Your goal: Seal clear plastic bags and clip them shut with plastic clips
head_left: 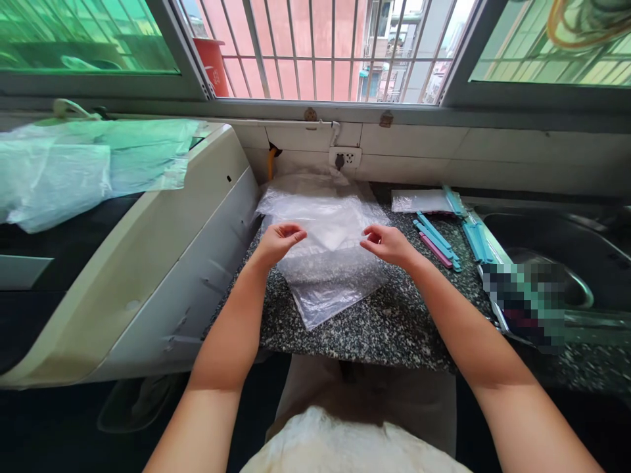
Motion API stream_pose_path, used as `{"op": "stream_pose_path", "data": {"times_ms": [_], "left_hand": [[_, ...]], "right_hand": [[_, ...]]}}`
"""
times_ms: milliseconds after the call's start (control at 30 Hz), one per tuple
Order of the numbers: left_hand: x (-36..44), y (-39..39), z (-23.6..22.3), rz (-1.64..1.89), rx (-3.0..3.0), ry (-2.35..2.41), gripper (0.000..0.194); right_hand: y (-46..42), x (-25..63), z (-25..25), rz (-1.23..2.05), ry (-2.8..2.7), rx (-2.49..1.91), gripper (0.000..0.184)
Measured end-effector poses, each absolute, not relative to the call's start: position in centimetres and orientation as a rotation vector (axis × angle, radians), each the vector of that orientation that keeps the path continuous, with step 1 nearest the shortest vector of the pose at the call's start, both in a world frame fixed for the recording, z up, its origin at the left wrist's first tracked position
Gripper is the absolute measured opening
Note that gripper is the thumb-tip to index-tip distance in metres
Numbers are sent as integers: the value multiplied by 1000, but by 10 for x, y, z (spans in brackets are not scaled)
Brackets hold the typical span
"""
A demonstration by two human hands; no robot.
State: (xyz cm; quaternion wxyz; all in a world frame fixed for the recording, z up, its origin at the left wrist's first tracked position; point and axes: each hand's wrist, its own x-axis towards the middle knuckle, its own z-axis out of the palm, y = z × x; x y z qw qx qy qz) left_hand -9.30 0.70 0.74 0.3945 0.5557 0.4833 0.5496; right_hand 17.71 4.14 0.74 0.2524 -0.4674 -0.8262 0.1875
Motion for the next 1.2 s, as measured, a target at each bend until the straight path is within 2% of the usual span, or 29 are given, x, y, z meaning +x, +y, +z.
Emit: {"op": "stream_pose_path", "data": {"times_ms": [167,333,500,600,667,733,1200], "left_hand": [[-86,6,4,1230,1576,1209,17],[-85,8,-2,1186,1778,1268,9],[-83,9,-6,1148,1940,1295,10],[-79,8,-7,1114,2019,1273,10],[-77,8,-8,1095,2063,1262,9],[-75,7,-7,1073,2104,1257,9],[-63,1,-11,938,2471,1279,11]], "right_hand": [[41,175,8,507,-2236,-1121,10],[37,174,12,361,-2387,-1291,10],[36,174,12,397,-2374,-1337,5],[38,174,9,524,-2259,-1203,18],[39,175,8,544,-2254,-1123,16],[39,175,8,494,-2309,-1098,10],[27,165,10,179,-2575,-999,12]]}}
